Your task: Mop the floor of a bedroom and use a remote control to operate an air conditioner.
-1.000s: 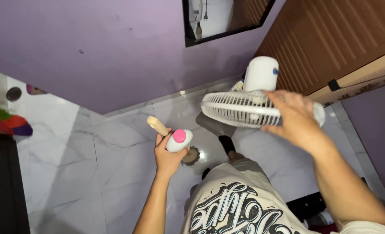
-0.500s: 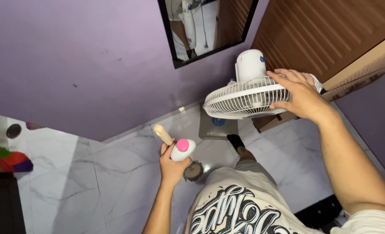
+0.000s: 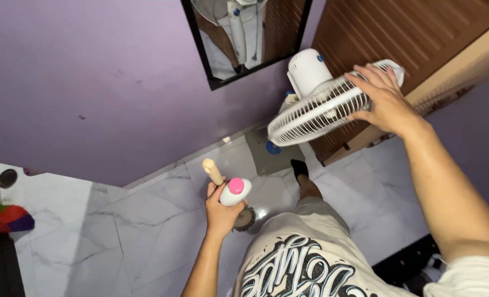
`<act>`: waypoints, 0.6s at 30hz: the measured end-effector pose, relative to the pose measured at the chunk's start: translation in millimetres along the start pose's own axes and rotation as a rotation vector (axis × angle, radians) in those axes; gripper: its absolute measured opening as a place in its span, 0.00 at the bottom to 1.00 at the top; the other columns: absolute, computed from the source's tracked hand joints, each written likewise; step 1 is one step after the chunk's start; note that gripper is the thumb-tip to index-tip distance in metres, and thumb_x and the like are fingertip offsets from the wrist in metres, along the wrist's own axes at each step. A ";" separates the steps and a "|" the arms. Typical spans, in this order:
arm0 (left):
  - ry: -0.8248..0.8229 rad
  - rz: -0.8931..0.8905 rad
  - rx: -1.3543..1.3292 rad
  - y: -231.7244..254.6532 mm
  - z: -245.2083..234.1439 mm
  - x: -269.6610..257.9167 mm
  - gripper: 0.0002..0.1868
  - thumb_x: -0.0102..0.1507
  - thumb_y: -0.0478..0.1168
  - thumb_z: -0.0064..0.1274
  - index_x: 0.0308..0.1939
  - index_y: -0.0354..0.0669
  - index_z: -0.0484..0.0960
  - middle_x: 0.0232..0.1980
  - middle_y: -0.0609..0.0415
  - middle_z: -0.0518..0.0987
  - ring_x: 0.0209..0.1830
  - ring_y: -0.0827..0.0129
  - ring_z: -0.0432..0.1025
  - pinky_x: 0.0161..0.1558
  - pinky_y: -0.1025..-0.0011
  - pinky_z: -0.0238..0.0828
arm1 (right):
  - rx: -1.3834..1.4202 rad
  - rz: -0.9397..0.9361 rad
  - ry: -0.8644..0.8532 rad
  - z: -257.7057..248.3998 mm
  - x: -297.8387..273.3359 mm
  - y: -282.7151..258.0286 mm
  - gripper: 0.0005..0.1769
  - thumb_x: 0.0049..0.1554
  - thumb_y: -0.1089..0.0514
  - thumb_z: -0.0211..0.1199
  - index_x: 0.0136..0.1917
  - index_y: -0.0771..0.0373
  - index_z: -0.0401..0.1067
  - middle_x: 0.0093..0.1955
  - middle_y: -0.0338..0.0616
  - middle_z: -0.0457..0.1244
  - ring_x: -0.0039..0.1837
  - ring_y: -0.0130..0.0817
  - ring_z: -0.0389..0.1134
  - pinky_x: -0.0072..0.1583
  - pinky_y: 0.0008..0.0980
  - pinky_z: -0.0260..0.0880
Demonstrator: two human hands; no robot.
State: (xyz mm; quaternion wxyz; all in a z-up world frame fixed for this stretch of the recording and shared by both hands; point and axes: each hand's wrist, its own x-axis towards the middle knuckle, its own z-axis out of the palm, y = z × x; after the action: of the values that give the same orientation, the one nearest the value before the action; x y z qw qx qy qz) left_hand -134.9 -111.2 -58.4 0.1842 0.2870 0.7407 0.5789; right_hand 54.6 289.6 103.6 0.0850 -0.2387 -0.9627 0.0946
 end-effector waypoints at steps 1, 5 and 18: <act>-0.007 0.005 0.029 1.1 2.5 -3.0 0.30 0.44 0.32 0.70 0.51 0.35 0.83 0.61 0.50 0.73 0.59 0.60 0.73 0.58 0.66 0.71 | -0.011 -0.006 0.008 -2.0 0.1 -2.9 0.56 0.42 0.50 0.75 0.80 0.48 0.56 0.85 0.43 0.46 0.86 0.45 0.39 0.83 0.53 0.30; 0.010 0.031 -0.016 4.0 20.7 1.6 0.30 0.45 0.31 0.69 0.52 0.34 0.82 0.61 0.48 0.73 0.61 0.59 0.72 0.59 0.66 0.71 | 0.007 -0.025 0.014 -1.8 7.7 3.2 0.56 0.42 0.50 0.76 0.80 0.49 0.55 0.84 0.44 0.44 0.85 0.46 0.38 0.82 0.52 0.31; -0.143 -0.060 -0.047 55.2 97.5 12.3 0.27 0.45 0.30 0.67 0.50 0.37 0.85 0.55 0.48 0.76 0.56 0.60 0.76 0.56 0.69 0.74 | 0.778 0.235 0.360 122.9 -86.9 13.1 0.16 0.63 0.60 0.65 0.63 0.65 0.70 0.53 0.44 0.68 0.52 0.29 0.67 0.54 0.28 0.67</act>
State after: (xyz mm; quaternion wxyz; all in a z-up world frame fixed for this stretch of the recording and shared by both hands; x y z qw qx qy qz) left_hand -73.7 -20.9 -30.0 0.2606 0.3006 0.7202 0.5684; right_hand 110.5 242.2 -28.5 0.3233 -0.3094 -0.7918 0.4156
